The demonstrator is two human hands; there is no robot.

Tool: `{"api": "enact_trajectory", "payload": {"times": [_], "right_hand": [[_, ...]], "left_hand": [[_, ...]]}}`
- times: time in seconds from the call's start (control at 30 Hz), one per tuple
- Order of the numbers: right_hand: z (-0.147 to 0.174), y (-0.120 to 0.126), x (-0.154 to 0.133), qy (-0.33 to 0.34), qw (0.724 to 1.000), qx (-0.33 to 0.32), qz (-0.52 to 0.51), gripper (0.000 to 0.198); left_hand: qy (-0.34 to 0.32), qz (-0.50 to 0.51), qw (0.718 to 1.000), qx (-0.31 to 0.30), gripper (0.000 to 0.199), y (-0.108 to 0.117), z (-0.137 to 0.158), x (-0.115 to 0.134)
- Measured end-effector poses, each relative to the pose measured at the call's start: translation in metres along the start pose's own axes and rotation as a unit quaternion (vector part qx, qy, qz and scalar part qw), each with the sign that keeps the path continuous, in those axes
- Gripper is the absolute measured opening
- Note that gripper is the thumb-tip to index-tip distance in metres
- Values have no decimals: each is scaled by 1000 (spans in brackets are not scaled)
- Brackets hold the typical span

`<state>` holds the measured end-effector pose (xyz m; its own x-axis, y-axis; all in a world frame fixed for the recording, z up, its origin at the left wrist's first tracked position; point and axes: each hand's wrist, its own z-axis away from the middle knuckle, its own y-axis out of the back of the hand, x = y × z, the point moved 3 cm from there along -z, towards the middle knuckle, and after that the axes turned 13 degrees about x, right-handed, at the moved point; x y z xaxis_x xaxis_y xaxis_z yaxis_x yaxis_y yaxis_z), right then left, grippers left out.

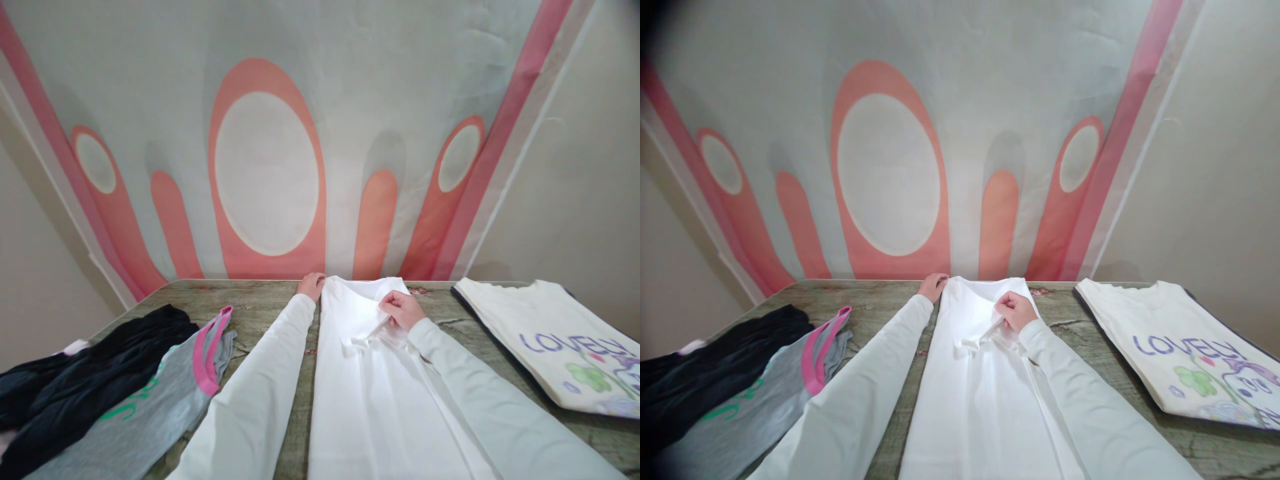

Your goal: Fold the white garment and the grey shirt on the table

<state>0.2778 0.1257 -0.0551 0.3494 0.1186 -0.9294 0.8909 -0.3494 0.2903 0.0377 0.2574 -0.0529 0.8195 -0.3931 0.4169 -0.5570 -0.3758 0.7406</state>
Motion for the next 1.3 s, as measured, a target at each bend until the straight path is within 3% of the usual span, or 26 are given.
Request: {"api": "enact_trajectory", "payload": {"times": [0.43, 0.67, 1.0, 1.17, 1.3], "right_hand": [[-2, -2, 8, 36, 995, 26, 84, 8], [-6, 2, 14, 2, 997, 16, 80, 14], [-7, 0, 22, 56, 989, 16, 137, 15], [-4, 1, 13, 67, 986, 20, 152, 10], [0, 0, 5, 59, 986, -8, 155, 17]], "left_hand": [[14, -54, 998, 4, 14, -3, -7, 3], [-4, -66, 998, 5, 19, 6, -2, 18], [-75, -83, 992, -60, 26, 15, 19, 39], [-99, -109, 983, -105, 32, 3, 36, 38], [-111, -118, 977, -137, 43, -6, 44, 32]]}}
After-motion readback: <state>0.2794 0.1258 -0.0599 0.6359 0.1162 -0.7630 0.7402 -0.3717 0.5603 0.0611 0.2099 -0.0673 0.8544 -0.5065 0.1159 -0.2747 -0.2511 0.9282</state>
